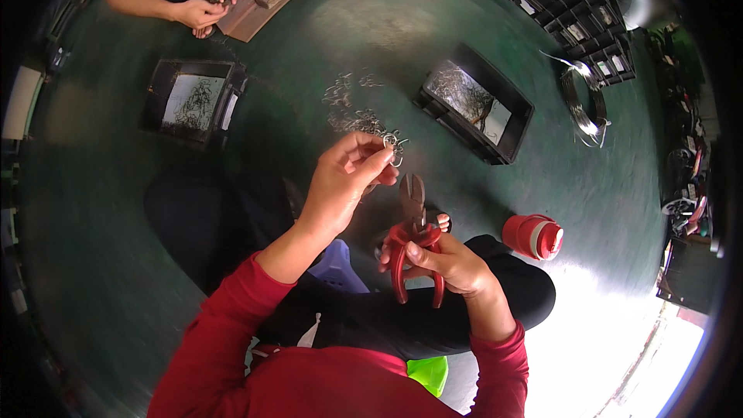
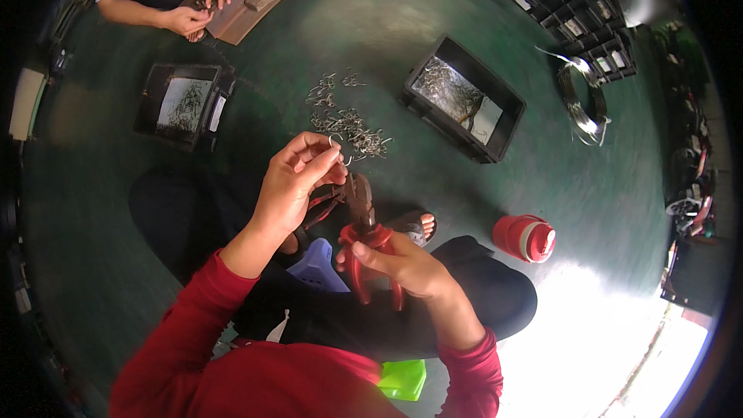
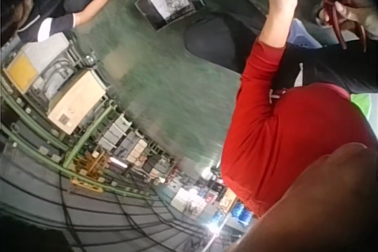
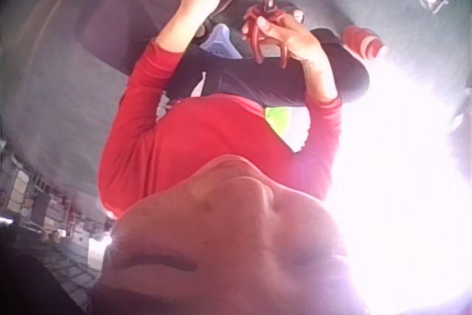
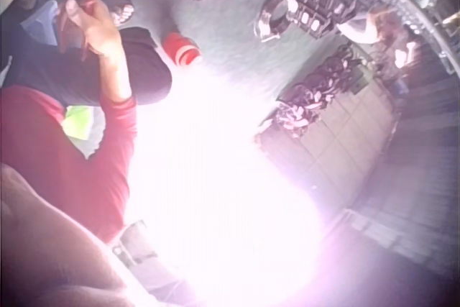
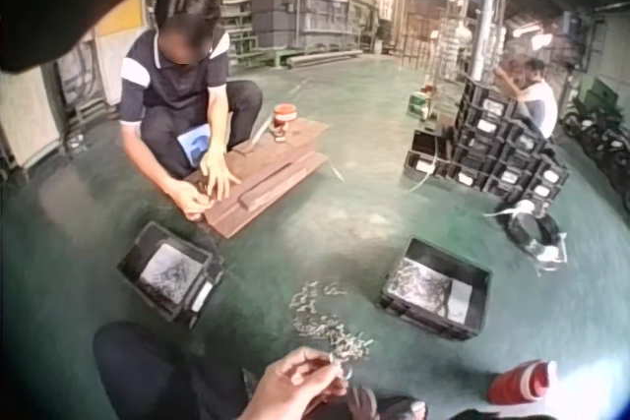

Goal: The person sits on the floor and uses pliers to bend small metal wire pieces into hooks, placing the finished pieces into a nearby black bin. The person repeatedly picks up wire segments, bends them, and deposits them into the bin.

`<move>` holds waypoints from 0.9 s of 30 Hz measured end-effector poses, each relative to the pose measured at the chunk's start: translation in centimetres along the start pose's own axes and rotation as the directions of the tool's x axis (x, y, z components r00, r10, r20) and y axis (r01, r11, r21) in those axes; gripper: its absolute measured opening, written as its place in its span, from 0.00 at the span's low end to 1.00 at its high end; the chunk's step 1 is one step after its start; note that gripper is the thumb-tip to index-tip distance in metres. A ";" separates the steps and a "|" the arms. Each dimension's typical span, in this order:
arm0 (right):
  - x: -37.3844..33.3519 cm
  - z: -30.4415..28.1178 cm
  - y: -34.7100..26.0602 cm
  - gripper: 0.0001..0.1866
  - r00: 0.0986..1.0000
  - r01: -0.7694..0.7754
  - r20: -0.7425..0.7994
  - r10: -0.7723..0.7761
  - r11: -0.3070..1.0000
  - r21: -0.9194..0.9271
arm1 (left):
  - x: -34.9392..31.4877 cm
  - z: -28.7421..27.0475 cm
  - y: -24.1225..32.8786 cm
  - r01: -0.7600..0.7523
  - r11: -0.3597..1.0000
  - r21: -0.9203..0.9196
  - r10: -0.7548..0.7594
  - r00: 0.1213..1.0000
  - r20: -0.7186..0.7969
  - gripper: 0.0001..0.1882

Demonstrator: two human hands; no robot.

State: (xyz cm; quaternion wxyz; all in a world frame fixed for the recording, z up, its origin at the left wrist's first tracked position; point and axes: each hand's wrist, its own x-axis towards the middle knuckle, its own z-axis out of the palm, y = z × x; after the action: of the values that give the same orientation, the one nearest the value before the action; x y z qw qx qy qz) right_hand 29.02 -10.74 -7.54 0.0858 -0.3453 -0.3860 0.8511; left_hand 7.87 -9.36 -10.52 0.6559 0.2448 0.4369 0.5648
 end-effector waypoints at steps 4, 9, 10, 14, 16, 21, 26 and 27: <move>0.3 0.1 -0.2 0.32 0.992 -0.103 0.081 0.092 0.984 0.146 | -0.5 0.9 -0.1 -0.148 0.988 -0.048 0.148 0.989 0.002 0.05; 0.7 0.0 -0.6 0.31 0.994 -0.077 0.091 0.061 0.981 0.178 | -0.6 1.2 -0.2 -0.284 0.959 -0.020 0.284 0.958 0.049 0.04; 0.7 0.0 -0.6 0.31 0.994 -0.093 0.079 0.080 0.980 0.178 | -0.6 1.1 -0.3 -0.292 0.957 -0.006 0.292 0.955 0.048 0.03; 0.6 -0.1 -0.8 0.30 0.994 -0.075 0.085 0.062 0.984 0.163 | -0.5 1.1 -0.7 -0.328 0.945 0.007 0.327 0.944 0.044 0.02; 0.6 -0.1 -0.9 0.30 0.995 -0.067 0.083 0.055 0.986 0.151 | -0.5 1.0 -0.9 -0.350 0.937 -0.006 0.350 0.935 0.064 0.04; 0.4 -0.1 -1.1 0.29 0.995 -0.076 0.073 0.065 0.982 0.170 | -0.7 1.0 -1.2 -0.451 0.888 0.085 0.444 0.891 0.095 0.05; 0.2 -0.2 -1.0 0.24 0.999 -0.038 0.005 0.038 0.995 0.097 | -0.5 1.1 -0.5 -0.544 0.817 0.194 0.512 0.837 0.192 0.08; 0.0 -0.1 -1.0 0.22 0.998 -0.011 -0.056 0.013 0.999 0.044 | -0.5 1.0 -0.1 -0.432 0.884 0.182 0.408 0.900 0.154 0.08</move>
State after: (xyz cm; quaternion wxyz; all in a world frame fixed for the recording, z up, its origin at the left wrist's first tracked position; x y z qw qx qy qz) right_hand 28.94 -10.00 -6.93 0.0991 -0.3697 -0.3627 0.8497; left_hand 8.78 -9.66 -9.99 0.5114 0.4330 0.3938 0.6292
